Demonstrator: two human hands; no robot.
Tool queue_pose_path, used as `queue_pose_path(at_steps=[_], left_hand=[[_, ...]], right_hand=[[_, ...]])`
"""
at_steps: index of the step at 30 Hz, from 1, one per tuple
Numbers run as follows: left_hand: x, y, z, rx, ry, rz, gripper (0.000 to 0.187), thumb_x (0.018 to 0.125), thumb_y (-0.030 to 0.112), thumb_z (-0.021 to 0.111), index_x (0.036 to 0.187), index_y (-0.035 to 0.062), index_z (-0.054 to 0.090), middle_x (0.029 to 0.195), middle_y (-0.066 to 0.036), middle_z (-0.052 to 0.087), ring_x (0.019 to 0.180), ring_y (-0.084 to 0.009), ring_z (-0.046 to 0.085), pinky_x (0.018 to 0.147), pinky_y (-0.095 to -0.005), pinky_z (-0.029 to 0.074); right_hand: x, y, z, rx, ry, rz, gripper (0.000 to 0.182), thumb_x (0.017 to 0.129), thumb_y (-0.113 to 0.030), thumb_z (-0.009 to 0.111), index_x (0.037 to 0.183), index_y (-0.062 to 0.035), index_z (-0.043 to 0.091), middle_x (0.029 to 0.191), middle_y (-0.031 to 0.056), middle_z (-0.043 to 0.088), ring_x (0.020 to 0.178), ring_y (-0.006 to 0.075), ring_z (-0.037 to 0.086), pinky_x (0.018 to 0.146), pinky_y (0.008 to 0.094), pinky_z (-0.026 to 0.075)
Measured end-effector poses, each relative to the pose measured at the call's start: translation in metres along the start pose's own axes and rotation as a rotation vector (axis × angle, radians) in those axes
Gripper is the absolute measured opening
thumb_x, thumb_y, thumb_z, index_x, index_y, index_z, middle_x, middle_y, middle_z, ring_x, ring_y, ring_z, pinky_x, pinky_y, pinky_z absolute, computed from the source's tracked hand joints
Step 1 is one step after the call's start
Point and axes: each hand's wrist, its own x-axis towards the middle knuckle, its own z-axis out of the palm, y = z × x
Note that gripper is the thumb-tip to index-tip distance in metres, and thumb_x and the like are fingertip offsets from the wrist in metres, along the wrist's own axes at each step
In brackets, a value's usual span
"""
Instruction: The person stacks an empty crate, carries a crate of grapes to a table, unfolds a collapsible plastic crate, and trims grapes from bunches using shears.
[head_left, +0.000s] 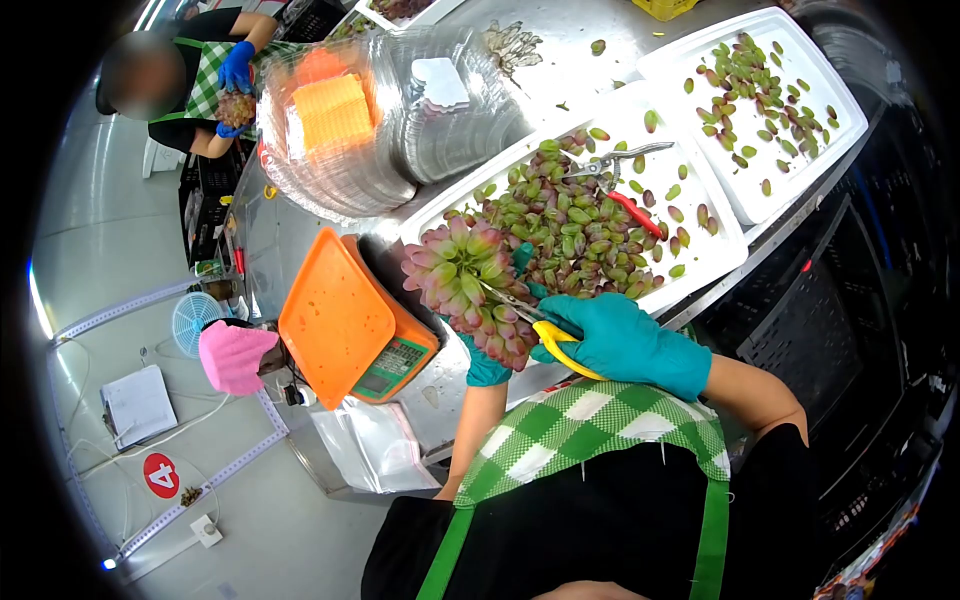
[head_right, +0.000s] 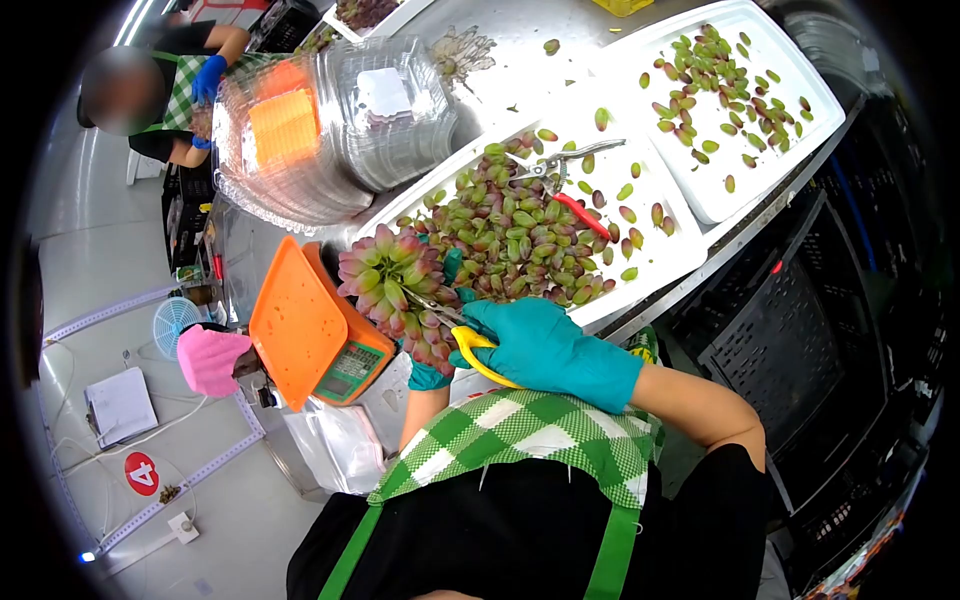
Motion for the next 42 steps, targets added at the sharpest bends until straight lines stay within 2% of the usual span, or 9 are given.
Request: queue_pose_path(at_steps=[5, 8, 11, 17, 20, 32, 35, 38, 42], left_hand=[[0.001, 0.001, 0.007, -0.249, 0.070, -0.104, 0.048, 0.082, 0.031, 0.045, 0.120, 0.0048, 0.034, 0.119, -0.009, 0.043, 0.100, -0.0216, 0.048, 0.081, -0.0327, 0.043], [0.001, 0.001, 0.006, -0.243, 0.066, -0.105, 0.048, 0.082, 0.032, 0.044, 0.120, 0.0052, 0.033, 0.120, -0.009, 0.042, 0.100, -0.0216, 0.047, 0.082, -0.0329, 0.042], [0.001, 0.002, 0.006, -0.222, 0.063, -0.103, 0.049, 0.082, 0.033, 0.044, 0.121, 0.0056, 0.033, 0.121, -0.009, 0.042, 0.101, -0.0217, 0.046, 0.083, -0.0332, 0.042], [-0.001, 0.005, 0.008, -0.194, 0.064, -0.108, 0.050, 0.082, 0.035, 0.043, 0.122, 0.0064, 0.032, 0.122, -0.009, 0.041, 0.103, -0.0217, 0.045, 0.084, -0.0337, 0.041], [-0.001, 0.005, 0.008, -0.189, 0.066, -0.110, 0.051, 0.082, 0.036, 0.042, 0.122, 0.0068, 0.032, 0.122, -0.008, 0.040, 0.104, -0.0217, 0.044, 0.085, -0.0340, 0.040], [0.000, 0.008, 0.008, -0.134, 0.068, -0.089, 0.053, 0.082, 0.040, 0.040, 0.124, 0.0085, 0.030, 0.124, -0.008, 0.038, 0.108, -0.0218, 0.042, 0.088, -0.0350, 0.038], [0.001, 0.010, 0.008, -0.115, 0.073, -0.077, 0.054, 0.083, 0.041, 0.039, 0.124, 0.0089, 0.030, 0.125, -0.008, 0.037, 0.109, -0.0219, 0.041, 0.089, -0.0353, 0.037], [0.003, 0.012, 0.010, -0.085, 0.076, -0.067, 0.054, 0.083, 0.042, 0.039, 0.125, 0.0093, 0.030, 0.125, -0.008, 0.037, 0.109, -0.0219, 0.040, 0.089, -0.0356, 0.037], [0.004, 0.013, 0.012, -0.054, 0.088, -0.056, 0.055, 0.083, 0.044, 0.038, 0.125, 0.0098, 0.029, 0.126, -0.008, 0.036, 0.111, -0.0219, 0.039, 0.090, -0.0359, 0.036]], right_hand=[[-0.004, -0.001, 0.000, -0.039, 0.042, -0.027, 0.034, 0.076, -0.037, 0.056, 0.095, -0.0093, 0.053, 0.068, 0.0118, 0.058, 0.060, 0.0322, 0.056, 0.051, 0.0414, 0.043], [-0.006, -0.008, -0.004, -0.006, -0.003, 0.017, 0.041, 0.073, -0.038, 0.062, 0.097, -0.0059, 0.054, 0.067, 0.0127, 0.058, 0.056, 0.0303, 0.057, 0.049, 0.0358, 0.044], [-0.006, -0.004, 0.004, 0.079, 0.060, -0.061, 0.037, 0.076, -0.040, 0.054, 0.096, -0.0089, 0.052, 0.066, 0.0117, 0.058, 0.057, 0.0324, 0.056, 0.049, 0.0412, 0.043], [-0.002, -0.008, 0.002, -0.079, 0.003, -0.045, 0.039, 0.077, -0.040, 0.054, 0.097, -0.0068, 0.050, 0.065, 0.0120, 0.058, 0.053, 0.0321, 0.056, 0.046, 0.0420, 0.041], [-0.004, -0.013, -0.001, -0.136, -0.025, 0.015, 0.044, 0.074, -0.039, 0.059, 0.101, -0.0067, 0.049, 0.070, 0.0133, 0.058, 0.059, 0.0317, 0.056, 0.050, 0.0386, 0.043], [-0.004, -0.010, 0.001, -0.235, 0.055, -0.072, 0.047, 0.073, -0.037, 0.060, 0.106, -0.0067, 0.048, 0.070, 0.0112, 0.058, 0.056, 0.0289, 0.057, 0.047, 0.0360, 0.044], [-0.007, -0.009, 0.001, -0.193, 0.142, -0.134, 0.034, 0.076, -0.030, 0.055, 0.094, -0.0018, 0.050, 0.061, 0.0119, 0.056, 0.050, 0.0296, 0.054, 0.044, 0.0403, 0.040], [-0.008, -0.008, -0.001, -0.268, 0.132, -0.108, 0.041, 0.073, -0.037, 0.060, 0.099, -0.0070, 0.051, 0.066, 0.0112, 0.057, 0.052, 0.0286, 0.056, 0.043, 0.0370, 0.042], [-0.006, -0.003, -0.005, -0.313, 0.217, -0.137, 0.032, 0.073, -0.036, 0.059, 0.092, -0.0095, 0.055, 0.059, 0.0106, 0.055, 0.050, 0.0283, 0.055, 0.043, 0.0369, 0.041]])
